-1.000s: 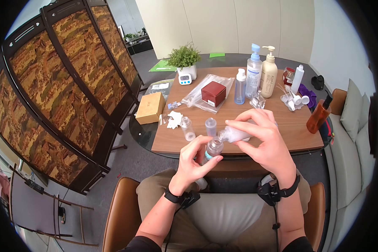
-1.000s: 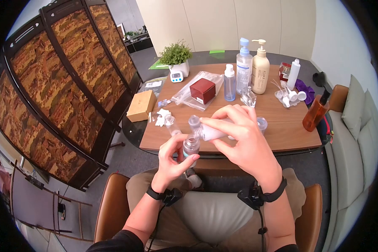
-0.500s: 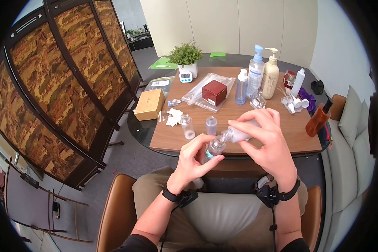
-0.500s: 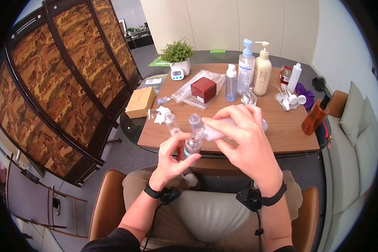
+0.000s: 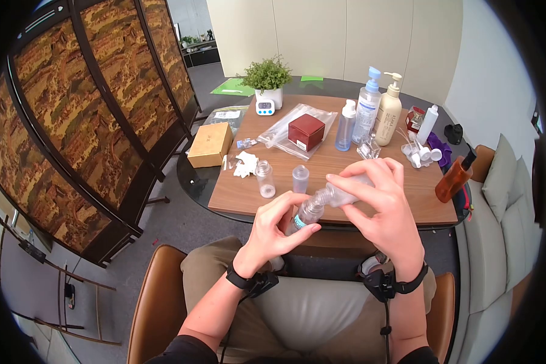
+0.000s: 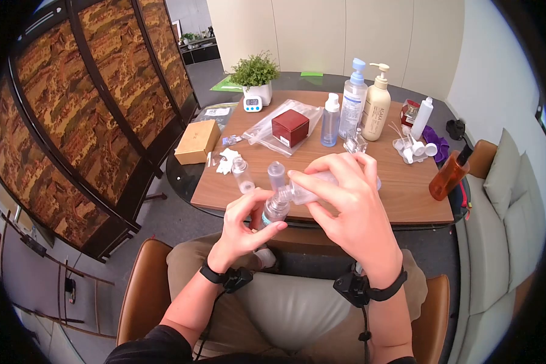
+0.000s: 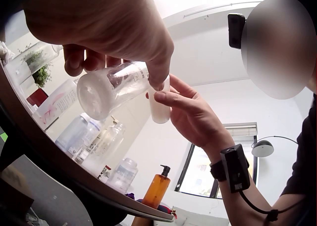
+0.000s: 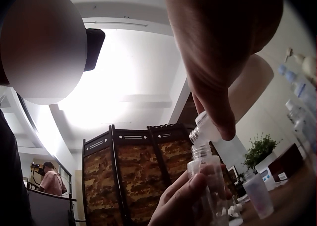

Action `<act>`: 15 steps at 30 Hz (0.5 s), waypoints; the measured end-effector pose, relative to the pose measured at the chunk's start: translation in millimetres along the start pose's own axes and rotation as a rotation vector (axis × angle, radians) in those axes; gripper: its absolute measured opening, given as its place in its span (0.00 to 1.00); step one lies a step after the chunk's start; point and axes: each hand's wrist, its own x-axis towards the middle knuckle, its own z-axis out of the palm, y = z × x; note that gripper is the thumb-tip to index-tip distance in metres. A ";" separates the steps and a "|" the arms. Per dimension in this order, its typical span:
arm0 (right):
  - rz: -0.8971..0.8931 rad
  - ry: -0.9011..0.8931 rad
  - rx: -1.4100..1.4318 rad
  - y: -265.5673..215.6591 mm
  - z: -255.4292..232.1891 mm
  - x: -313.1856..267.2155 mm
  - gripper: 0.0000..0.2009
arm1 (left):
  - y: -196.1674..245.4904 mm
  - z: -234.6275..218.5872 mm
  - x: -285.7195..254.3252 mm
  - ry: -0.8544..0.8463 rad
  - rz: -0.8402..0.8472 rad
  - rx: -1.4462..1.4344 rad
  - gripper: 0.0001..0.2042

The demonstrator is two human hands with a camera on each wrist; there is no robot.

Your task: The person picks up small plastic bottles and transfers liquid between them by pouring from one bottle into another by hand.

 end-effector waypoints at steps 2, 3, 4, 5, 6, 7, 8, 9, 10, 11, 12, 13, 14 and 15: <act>0.003 0.000 0.004 -1.2 -0.1 0.5 0.24 | -0.5 -0.1 -0.4 0.004 0.005 0.003 0.24; 0.002 -0.001 0.003 -1.8 -0.2 0.6 0.24 | -0.8 -0.1 -0.5 0.005 0.004 0.002 0.24; -0.001 0.008 0.000 -2.7 -0.3 0.8 0.24 | -1.2 -0.1 -0.6 0.003 0.004 0.000 0.24; -0.004 0.016 -0.004 -3.3 -0.5 1.0 0.23 | -1.5 0.0 -0.7 0.002 0.003 -0.002 0.24; -0.005 0.013 -0.007 -3.5 -0.6 1.0 0.23 | -1.6 0.1 -0.7 0.004 0.003 -0.005 0.24; -0.007 0.017 -0.006 -3.5 -0.7 0.9 0.23 | -1.5 0.1 -0.6 0.005 0.010 -0.001 0.24; -0.009 0.020 -0.006 -3.4 -1.0 0.9 0.23 | -1.5 0.4 -0.5 0.005 0.018 0.004 0.24; -0.009 0.018 -0.010 -3.1 -1.2 0.8 0.23 | -2.2 1.1 -0.7 0.007 0.019 0.000 0.24; -0.011 0.017 -0.009 -2.8 -1.4 0.8 0.23 | -3.3 1.8 -0.9 0.011 0.024 -0.001 0.24; -0.014 0.017 -0.008 -2.5 -1.6 0.8 0.23 | -3.9 2.2 -0.9 0.015 0.029 -0.002 0.24; -0.014 0.016 -0.010 -2.4 -1.6 0.7 0.23 | -3.9 2.5 -1.1 0.016 0.029 -0.003 0.24; -0.015 0.017 -0.012 -2.3 -1.6 0.6 0.23 | -3.7 2.5 -1.4 0.015 0.026 -0.002 0.24; -0.015 0.018 -0.014 -2.4 -1.5 0.6 0.23 | -3.4 2.3 -1.6 0.013 0.022 0.000 0.24; -0.016 0.018 -0.014 -2.6 -1.6 0.7 0.23 | -2.9 2.0 -1.4 0.014 0.022 0.000 0.24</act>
